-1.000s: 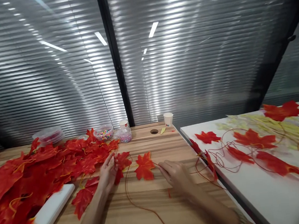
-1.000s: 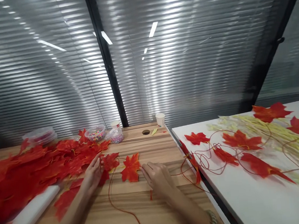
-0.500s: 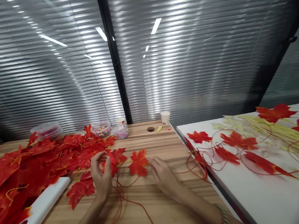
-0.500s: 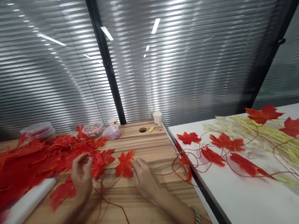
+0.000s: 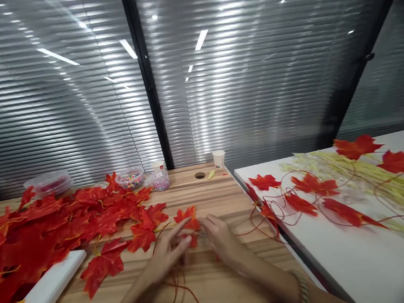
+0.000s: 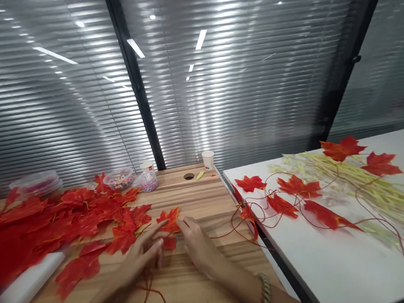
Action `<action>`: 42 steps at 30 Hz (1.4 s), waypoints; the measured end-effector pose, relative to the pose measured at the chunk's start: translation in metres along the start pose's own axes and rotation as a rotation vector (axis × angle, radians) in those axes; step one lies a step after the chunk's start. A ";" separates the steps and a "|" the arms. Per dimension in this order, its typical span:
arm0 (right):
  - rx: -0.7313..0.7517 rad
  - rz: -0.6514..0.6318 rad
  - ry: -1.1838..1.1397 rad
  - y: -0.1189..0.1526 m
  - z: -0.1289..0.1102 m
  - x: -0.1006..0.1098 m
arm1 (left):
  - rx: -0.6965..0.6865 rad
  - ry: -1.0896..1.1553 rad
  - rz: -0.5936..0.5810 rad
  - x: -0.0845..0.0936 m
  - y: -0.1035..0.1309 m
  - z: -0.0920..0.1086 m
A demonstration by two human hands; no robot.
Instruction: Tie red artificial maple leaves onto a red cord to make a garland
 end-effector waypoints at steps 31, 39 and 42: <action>0.130 0.436 -0.062 -0.004 0.010 0.028 | 0.136 0.144 0.042 0.026 -0.009 -0.015; 0.355 0.406 -0.053 0.001 -0.011 0.027 | 0.058 0.010 -0.217 0.006 -0.001 -0.005; 0.446 0.363 0.011 0.003 -0.018 0.019 | 0.051 0.015 -0.160 0.002 0.000 -0.007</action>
Point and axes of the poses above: each hand's wrist, its own y-axis away from the middle knuckle, its own x-axis out of the back of the hand, z = x × y, the point moved 3 cm from there along -y, towards the middle knuckle, and after that the axes turned 5 degrees about -y, right-handed, at the moved point
